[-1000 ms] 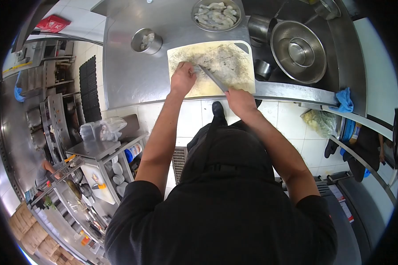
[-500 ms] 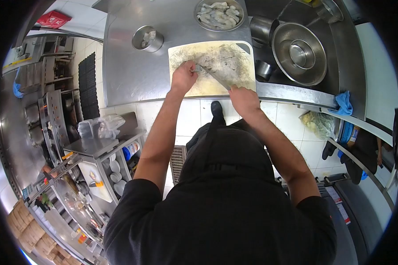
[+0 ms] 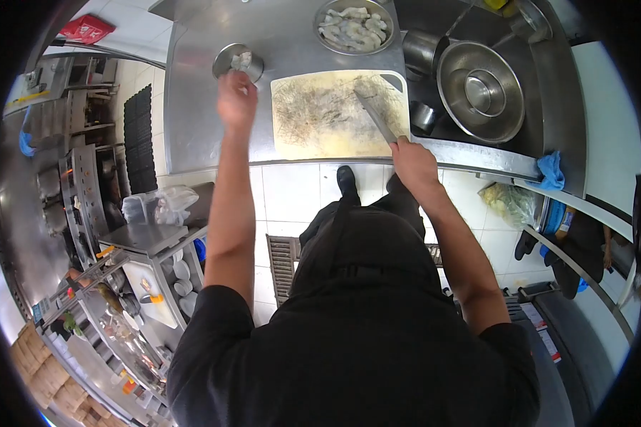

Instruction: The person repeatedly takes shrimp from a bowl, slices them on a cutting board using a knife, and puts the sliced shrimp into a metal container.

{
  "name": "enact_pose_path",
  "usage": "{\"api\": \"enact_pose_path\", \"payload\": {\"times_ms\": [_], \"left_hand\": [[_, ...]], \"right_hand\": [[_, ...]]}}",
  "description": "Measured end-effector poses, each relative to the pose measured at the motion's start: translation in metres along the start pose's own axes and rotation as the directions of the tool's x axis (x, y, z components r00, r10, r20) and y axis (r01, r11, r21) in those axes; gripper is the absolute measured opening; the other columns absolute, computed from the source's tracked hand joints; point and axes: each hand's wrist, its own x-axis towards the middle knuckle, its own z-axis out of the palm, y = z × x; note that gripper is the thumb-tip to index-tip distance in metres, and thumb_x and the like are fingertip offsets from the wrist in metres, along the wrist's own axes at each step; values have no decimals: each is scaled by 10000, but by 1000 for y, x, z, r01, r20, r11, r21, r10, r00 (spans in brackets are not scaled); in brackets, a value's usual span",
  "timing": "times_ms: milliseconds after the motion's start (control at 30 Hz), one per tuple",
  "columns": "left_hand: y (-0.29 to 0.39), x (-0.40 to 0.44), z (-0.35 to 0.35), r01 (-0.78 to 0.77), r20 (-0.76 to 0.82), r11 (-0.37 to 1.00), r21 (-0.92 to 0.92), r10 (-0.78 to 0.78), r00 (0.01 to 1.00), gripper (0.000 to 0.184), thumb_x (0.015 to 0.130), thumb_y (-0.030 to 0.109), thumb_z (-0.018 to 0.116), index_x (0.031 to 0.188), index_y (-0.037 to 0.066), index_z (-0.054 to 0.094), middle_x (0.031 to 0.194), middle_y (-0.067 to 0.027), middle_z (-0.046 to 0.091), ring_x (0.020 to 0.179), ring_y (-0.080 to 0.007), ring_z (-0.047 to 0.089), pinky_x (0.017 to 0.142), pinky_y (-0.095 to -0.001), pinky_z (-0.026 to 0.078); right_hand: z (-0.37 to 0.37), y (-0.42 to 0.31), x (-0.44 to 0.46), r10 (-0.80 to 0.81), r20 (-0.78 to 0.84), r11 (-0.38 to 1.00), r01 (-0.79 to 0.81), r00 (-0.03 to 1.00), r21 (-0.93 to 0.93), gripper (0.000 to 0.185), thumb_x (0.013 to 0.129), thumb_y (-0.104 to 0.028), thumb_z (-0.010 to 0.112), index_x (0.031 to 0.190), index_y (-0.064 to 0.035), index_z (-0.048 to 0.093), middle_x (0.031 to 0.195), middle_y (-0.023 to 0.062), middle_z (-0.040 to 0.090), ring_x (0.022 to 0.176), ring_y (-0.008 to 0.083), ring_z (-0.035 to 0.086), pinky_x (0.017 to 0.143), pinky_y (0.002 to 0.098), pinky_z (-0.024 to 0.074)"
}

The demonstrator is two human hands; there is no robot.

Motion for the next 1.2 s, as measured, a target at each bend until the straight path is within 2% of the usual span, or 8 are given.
{"api": "enact_pose_path", "payload": {"times_ms": [133,233,333,600,900,1000,1100,1200], "left_hand": [[-26,51,-7,10,35,952,306,-22,999,205,840,179,742,1035,122,716,1068,-103,704,1049,-310,697,864,-451,568],[-34,55,1,-68,100,921,384,32,995,226,843,258,769,1035,140,752,1156,-125,718,1069,-330,697,877,-469,568],[-12,46,25,-102,16,924,369,104,994,292,814,261,765,1089,166,787,1181,-116,721,1114,-343,681,956,-480,551],[114,57,109,-182,253,983,39,166,953,271,831,250,754,1081,148,776,1151,-113,723,1063,-340,690,907,-503,538],[170,115,196,-27,548,910,413,-225,806,480,894,463,707,1246,137,736,1321,-133,703,1215,-315,673,1019,-443,540],[175,115,213,24,530,895,445,-284,799,564,862,490,730,1289,122,712,1342,-129,703,1222,-309,678,1003,-442,544],[172,103,207,91,421,945,313,-224,879,488,817,405,785,1205,119,707,1248,-117,729,1204,-270,681,968,-418,542],[147,95,181,219,204,970,-106,-194,959,400,784,328,827,1089,111,685,1085,-116,751,1067,-300,717,895,-414,544]], "right_hand": [[7,8,-15,-33,18,999,33,999,10,333,1076,-345,500,1051,-43,639,865,230,727,823,446,716,754,564,565],[13,20,-29,-35,56,999,33,998,34,330,1072,-348,508,1045,-45,639,855,233,722,829,444,715,758,568,558],[14,36,-44,-31,87,995,23,996,97,336,1058,-355,519,1028,-48,654,859,231,723,846,441,711,774,571,550],[-34,59,-53,-29,213,989,-3,977,149,327,1033,-351,549,987,-66,702,944,197,738,921,421,704,839,547,542],[-27,79,-35,-92,196,975,48,976,217,319,1033,-355,562,986,-76,710,928,183,741,901,411,710,819,547,550],[-25,85,-34,-96,196,973,51,976,223,332,1038,-366,558,978,-76,708,903,185,739,874,417,711,796,554,553],[-24,92,-32,-95,185,970,49,978,237,344,1043,-376,551,972,-76,704,891,192,734,867,428,706,788,563,548],[-23,100,-29,-92,151,960,47,984,278,340,1042,-375,558,974,-72,696,892,204,727,873,445,695,789,574,539]]}}
